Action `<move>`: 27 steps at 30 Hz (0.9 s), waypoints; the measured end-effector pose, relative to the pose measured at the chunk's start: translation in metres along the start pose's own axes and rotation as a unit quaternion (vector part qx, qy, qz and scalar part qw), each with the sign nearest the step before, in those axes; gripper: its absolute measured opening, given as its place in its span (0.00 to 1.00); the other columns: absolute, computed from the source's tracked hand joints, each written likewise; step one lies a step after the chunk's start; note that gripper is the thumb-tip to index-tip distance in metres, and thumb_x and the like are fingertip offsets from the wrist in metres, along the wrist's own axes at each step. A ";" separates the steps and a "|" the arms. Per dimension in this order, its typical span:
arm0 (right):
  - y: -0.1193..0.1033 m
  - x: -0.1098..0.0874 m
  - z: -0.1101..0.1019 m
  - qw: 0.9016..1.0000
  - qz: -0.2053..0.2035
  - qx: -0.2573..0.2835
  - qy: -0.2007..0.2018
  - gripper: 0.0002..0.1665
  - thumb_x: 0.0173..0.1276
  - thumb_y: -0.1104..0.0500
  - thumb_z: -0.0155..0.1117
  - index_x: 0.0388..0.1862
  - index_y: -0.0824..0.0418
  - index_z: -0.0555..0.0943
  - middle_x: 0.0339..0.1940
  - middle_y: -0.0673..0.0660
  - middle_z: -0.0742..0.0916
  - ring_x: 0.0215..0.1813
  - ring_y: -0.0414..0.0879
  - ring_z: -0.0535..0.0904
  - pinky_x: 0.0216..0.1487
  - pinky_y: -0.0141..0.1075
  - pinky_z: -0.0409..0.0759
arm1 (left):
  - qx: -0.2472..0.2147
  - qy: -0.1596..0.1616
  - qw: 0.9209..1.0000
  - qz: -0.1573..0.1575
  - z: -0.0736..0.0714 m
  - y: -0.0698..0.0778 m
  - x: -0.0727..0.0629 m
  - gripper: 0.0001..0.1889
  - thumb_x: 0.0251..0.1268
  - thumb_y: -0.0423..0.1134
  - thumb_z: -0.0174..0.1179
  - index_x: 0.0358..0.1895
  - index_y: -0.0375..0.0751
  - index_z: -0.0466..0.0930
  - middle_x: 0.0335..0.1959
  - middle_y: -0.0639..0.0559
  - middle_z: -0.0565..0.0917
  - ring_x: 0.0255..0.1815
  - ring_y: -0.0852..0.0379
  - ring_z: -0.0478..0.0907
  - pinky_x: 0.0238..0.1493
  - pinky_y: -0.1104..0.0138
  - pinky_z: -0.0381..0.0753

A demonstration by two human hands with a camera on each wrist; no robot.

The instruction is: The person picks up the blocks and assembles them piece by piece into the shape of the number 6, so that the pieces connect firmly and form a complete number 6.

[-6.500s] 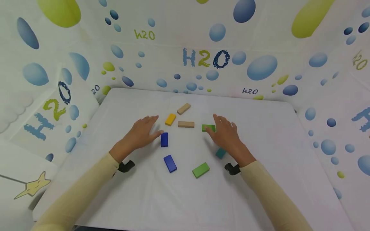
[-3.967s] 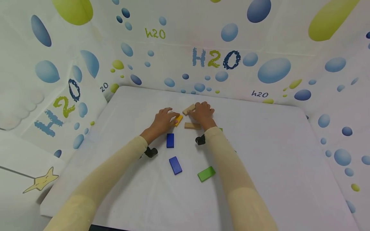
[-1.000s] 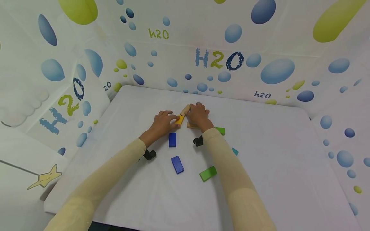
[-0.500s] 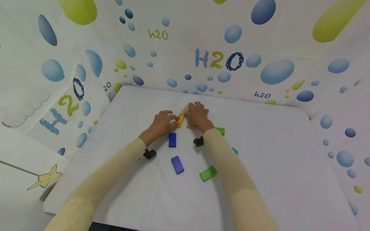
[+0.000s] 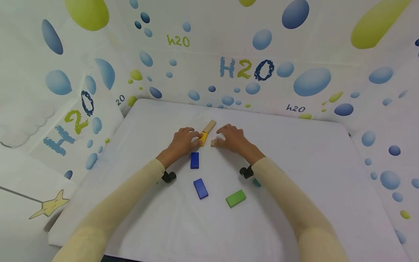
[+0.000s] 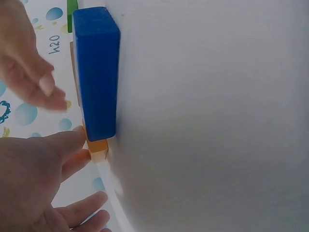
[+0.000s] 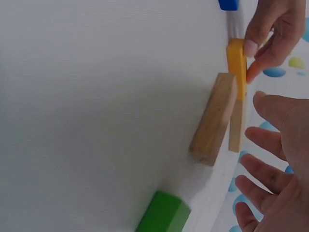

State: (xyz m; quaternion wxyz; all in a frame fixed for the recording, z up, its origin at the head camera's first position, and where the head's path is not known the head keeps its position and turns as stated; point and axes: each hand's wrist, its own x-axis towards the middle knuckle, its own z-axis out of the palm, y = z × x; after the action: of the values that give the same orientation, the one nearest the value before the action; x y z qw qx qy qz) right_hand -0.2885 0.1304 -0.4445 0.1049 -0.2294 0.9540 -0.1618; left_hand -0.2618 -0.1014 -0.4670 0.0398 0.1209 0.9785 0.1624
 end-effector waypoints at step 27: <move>0.010 -0.018 0.020 0.997 -0.040 -0.039 0.060 0.17 0.80 0.52 0.65 0.60 0.57 0.87 0.68 0.61 0.83 0.71 0.63 0.76 0.62 0.64 0.74 | -0.006 -0.007 1.000 -0.015 0.003 -0.001 0.001 0.22 0.80 0.53 0.60 0.71 0.54 0.80 0.76 0.41 0.72 0.79 0.38 0.64 0.75 0.42 0.65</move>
State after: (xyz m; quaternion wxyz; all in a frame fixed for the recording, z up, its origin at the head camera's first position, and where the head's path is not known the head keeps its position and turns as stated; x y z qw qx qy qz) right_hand -0.2717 0.1424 -0.4645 0.0322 -0.2614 0.9541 -0.1423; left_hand -0.2627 -0.1010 -0.4698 0.0496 0.1070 0.9788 0.1673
